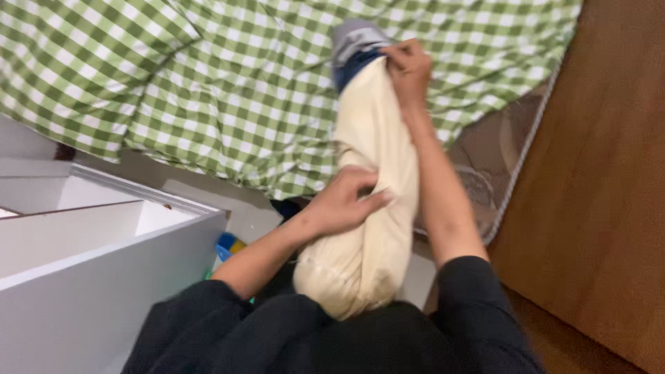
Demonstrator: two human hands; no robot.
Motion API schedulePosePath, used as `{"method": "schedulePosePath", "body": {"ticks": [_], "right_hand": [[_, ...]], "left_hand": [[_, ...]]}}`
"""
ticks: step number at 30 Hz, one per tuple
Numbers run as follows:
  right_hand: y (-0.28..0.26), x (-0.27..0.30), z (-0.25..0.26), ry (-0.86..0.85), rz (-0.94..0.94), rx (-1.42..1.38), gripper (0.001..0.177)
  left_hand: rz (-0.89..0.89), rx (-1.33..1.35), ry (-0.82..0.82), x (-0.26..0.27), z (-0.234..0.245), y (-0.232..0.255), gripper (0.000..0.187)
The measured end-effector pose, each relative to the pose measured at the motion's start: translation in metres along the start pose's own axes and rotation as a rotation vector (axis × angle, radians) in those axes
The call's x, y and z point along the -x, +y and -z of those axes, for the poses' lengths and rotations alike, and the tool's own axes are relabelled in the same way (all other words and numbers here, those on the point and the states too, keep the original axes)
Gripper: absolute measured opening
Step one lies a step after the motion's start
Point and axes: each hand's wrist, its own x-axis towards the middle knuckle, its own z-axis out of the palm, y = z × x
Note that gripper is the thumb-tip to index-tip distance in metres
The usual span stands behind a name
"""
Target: The person places a long pillow into a pillowcase, spreads a bedsheet over a mattress, and smooths it by hand before tucking the edges under the mattress and placing the pillow and a cushion on top.
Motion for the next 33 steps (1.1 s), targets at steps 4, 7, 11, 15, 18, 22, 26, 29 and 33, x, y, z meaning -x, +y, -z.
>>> {"method": "schedulePosePath", "body": {"ticks": [4, 7, 11, 15, 18, 22, 26, 29, 33], "right_hand": [[-0.07, 0.096, -0.059, 0.061, -0.456, -0.191, 0.01], [-0.123, 0.145, -0.07, -0.004, -0.073, 0.047, 0.019], [-0.137, 0.147, -0.078, -0.187, -0.256, -0.153, 0.021], [-0.154, 0.144, -0.077, -0.266, -0.211, -0.123, 0.02], [-0.16, 0.131, -0.072, -0.235, -0.126, -0.03, 0.021], [-0.159, 0.129, -0.066, -0.225, 0.018, 0.01, 0.028], [-0.152, 0.132, -0.06, -0.239, 0.031, -0.037, 0.034], [-0.146, 0.142, -0.048, -0.296, -0.104, -0.094, 0.028], [-0.134, 0.149, -0.045, -0.385, -0.129, -0.015, 0.041]], "left_hand": [[-0.209, -0.349, 0.0, 0.043, -0.022, 0.013, 0.024], [0.23, -0.618, 0.112, 0.056, -0.004, -0.015, 0.029], [0.572, -0.831, 0.511, 0.013, 0.089, -0.132, 0.031], [0.329, -0.405, 0.346, 0.0, 0.115, -0.269, 0.029], [0.263, -0.248, 0.224, 0.002, 0.1, -0.3, 0.048], [-0.109, -0.595, 0.387, -0.008, 0.062, -0.276, 0.045], [-0.059, -0.724, 0.539, -0.013, 0.04, -0.264, 0.026], [-0.001, -0.66, 0.6, -0.007, 0.033, -0.266, 0.012], [0.116, -0.465, 0.689, 0.0, 0.031, -0.259, 0.011]]}}
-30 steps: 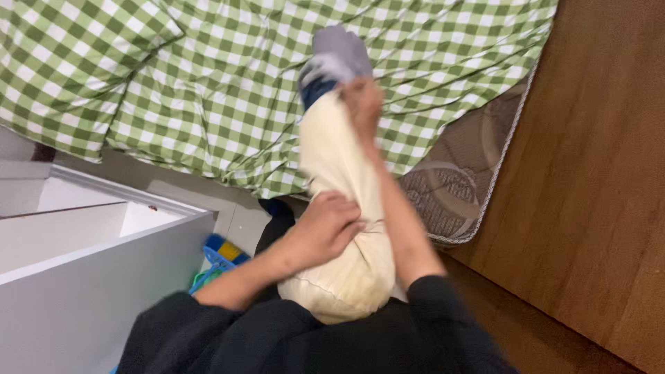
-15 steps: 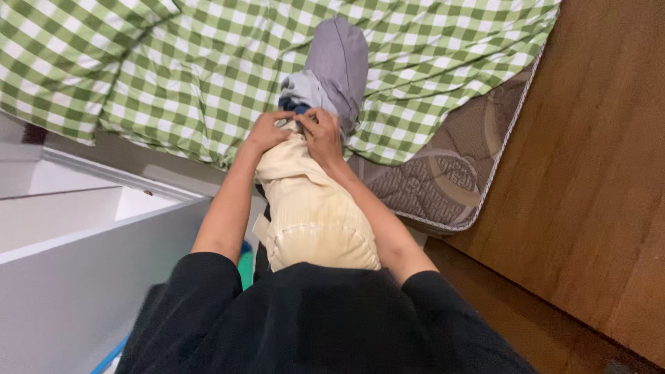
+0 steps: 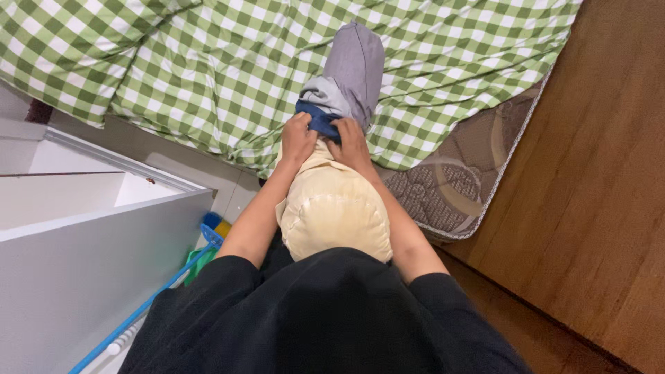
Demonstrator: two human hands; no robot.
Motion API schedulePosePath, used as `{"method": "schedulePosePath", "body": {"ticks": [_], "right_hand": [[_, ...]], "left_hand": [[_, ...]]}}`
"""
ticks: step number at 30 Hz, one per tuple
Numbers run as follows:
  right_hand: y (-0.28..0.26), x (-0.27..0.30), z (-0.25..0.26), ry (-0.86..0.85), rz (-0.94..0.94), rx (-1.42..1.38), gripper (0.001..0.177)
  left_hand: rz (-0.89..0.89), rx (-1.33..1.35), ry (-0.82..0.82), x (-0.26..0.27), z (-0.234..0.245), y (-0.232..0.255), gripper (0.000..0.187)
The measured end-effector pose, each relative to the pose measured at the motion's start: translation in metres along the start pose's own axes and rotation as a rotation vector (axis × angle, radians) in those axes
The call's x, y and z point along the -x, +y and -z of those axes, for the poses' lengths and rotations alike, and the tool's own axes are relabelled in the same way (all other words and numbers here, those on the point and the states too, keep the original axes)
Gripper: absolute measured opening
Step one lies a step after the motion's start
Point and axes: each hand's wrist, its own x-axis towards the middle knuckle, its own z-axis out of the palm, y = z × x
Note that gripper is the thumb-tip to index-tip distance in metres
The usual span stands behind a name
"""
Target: The person places a long pillow into a pillowcase, spreads a bedsheet over a mattress, and smooths it by hand before tucking the edges under the mattress and placing the pillow and a cushion on top.
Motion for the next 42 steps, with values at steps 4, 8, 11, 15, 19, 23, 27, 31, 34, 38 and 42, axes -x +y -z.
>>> {"method": "schedulePosePath", "body": {"ticks": [4, 8, 11, 15, 19, 23, 27, 31, 34, 38, 42], "right_hand": [[0.006, 0.004, -0.005, 0.045, -0.035, 0.284, 0.051], [0.014, 0.002, -0.002, 0.02, -0.262, 0.299, 0.037], [0.026, -0.006, 0.009, 0.229, -0.374, 0.243, 0.019], [0.046, 0.018, 0.003, 0.181, -0.205, 0.298, 0.019], [0.081, 0.065, -0.05, 0.144, -0.582, 0.196, 0.02], [0.101, 0.088, -0.091, 0.108, -0.856, -0.019, 0.022], [0.088, 0.083, -0.082, 0.195, -0.887, -0.06, 0.024], [0.053, -0.01, -0.023, 0.343, -0.767, -0.037, 0.027], [0.005, -0.061, 0.013, 0.446, -0.673, -0.014, 0.028], [-0.008, -0.079, 0.036, 0.524, -0.465, 0.079, 0.031], [0.029, -0.017, -0.042, 0.317, -0.633, 0.074, 0.029]], "left_hand": [[-0.08, -0.087, 0.049, -0.007, 0.008, 0.009, 0.01], [-0.291, -0.19, 0.022, -0.012, 0.024, 0.005, 0.016], [-0.525, -0.318, -0.112, -0.044, 0.046, -0.018, 0.022], [-0.735, -0.458, -0.206, -0.059, 0.061, -0.057, 0.028], [-0.719, -0.335, -0.244, -0.033, -0.001, -0.071, 0.022], [-0.85, -0.199, -0.272, -0.007, -0.015, -0.072, 0.021], [-0.839, -0.533, -0.358, -0.026, 0.006, -0.077, 0.027], [-0.212, -0.085, 0.22, -0.091, 0.01, -0.077, 0.022], [0.13, 0.064, 0.344, -0.141, 0.012, -0.07, 0.025], [0.025, 0.03, 0.038, -0.116, 0.03, -0.06, 0.022], [-0.293, 0.026, -0.306, -0.026, 0.074, -0.069, 0.021]]}}
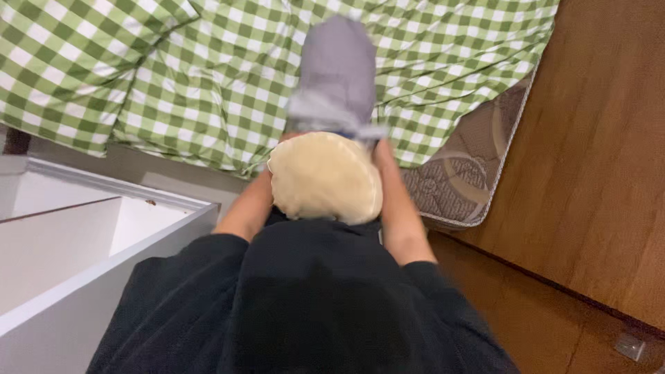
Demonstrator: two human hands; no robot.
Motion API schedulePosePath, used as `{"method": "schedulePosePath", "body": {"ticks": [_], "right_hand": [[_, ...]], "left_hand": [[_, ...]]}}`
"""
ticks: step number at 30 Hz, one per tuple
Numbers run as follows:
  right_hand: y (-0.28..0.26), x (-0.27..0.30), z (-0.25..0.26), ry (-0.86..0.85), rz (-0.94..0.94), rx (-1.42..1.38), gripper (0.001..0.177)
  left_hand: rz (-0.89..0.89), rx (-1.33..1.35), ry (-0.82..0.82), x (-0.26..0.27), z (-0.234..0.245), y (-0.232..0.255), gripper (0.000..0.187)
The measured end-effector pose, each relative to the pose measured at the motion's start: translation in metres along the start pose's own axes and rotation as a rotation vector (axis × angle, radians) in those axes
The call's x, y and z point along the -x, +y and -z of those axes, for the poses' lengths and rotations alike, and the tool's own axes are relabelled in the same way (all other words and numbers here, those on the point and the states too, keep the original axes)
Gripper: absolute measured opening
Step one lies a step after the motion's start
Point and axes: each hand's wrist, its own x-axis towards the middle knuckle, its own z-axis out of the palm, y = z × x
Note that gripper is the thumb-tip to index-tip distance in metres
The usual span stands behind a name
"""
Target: The person places a long pillow into a pillowcase, spreads a bedsheet over a mattress, and smooths it by hand before tucking the edges under the mattress and placing the pillow and a cushion on top.
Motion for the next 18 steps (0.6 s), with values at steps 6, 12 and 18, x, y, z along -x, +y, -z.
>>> {"method": "schedulePosePath", "body": {"ticks": [6, 12, 18], "right_hand": [[0.067, 0.025, -0.032, -0.166, -0.193, -0.034, 0.026], [0.026, -0.017, 0.002, -0.069, -0.152, -0.114, 0.024], [-0.015, -0.07, 0.073, 0.073, -0.017, -0.168, 0.021]], "left_hand": [[-0.18, 0.163, -0.09, 0.0, 0.047, 0.054, 0.021], [-0.336, 0.271, -0.131, -0.062, 0.077, 0.122, 0.023], [-0.195, 0.312, 0.058, -0.101, 0.119, 0.107, 0.027]]}}
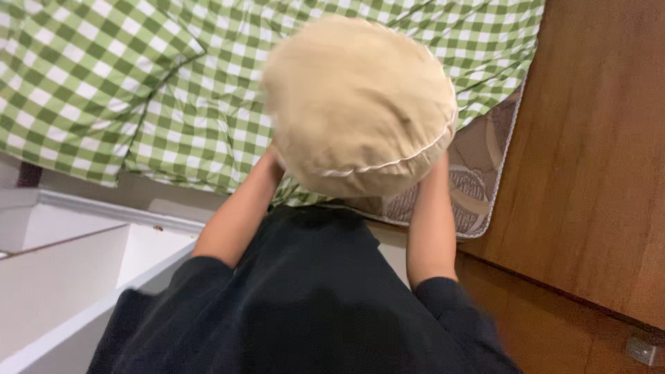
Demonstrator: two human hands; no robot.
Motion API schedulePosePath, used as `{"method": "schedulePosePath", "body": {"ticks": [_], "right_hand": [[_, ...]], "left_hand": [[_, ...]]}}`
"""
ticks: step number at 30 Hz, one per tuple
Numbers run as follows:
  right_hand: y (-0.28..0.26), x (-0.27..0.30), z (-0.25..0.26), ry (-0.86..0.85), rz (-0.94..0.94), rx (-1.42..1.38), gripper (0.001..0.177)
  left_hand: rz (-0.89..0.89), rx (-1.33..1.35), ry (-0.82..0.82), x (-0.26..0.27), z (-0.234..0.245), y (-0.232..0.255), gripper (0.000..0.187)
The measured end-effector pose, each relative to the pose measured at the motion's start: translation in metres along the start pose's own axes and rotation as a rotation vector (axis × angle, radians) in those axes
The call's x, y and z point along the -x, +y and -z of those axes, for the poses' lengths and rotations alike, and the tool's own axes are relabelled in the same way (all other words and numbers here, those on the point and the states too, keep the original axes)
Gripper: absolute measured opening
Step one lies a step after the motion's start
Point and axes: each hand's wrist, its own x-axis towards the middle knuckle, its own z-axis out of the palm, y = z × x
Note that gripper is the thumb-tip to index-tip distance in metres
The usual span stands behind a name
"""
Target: The person places a long pillow into a pillowcase, spreads a bedsheet over a mattress, and smooths it by hand before tucking the edges under the mattress and placing the pillow and a cushion on top.
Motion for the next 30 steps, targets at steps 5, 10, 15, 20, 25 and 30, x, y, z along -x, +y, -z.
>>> {"method": "schedulePosePath", "body": {"ticks": [5, 10, 15, 20, 25, 30], "right_hand": [[-0.003, 0.019, -0.031, -0.157, 0.005, 0.005, 0.019], [-0.034, -0.018, -0.059, -0.219, 0.027, -0.002, 0.017], [-0.075, -0.037, -0.052, -0.212, 0.014, -0.022, 0.016], [-0.109, -0.061, -0.064, -0.206, 0.029, -0.067, 0.015], [-0.09, -0.036, -0.036, -0.182, -0.068, -0.051, 0.014], [-0.13, -0.019, -0.031, -0.127, 0.088, -0.072, 0.015]], "left_hand": [[0.101, -0.084, 0.019, 0.083, 0.009, 0.005, 0.031], [-0.006, -0.099, 0.09, 0.076, -0.017, 0.034, 0.035], [-0.144, -0.046, 0.15, 0.021, -0.051, 0.082, 0.039], [-0.074, -0.157, 0.313, -0.05, -0.048, 0.026, 0.044], [0.539, -0.152, -0.323, -0.071, -0.079, -0.119, 0.046], [0.54, -0.109, -0.431, -0.037, -0.067, -0.118, 0.041]]}}
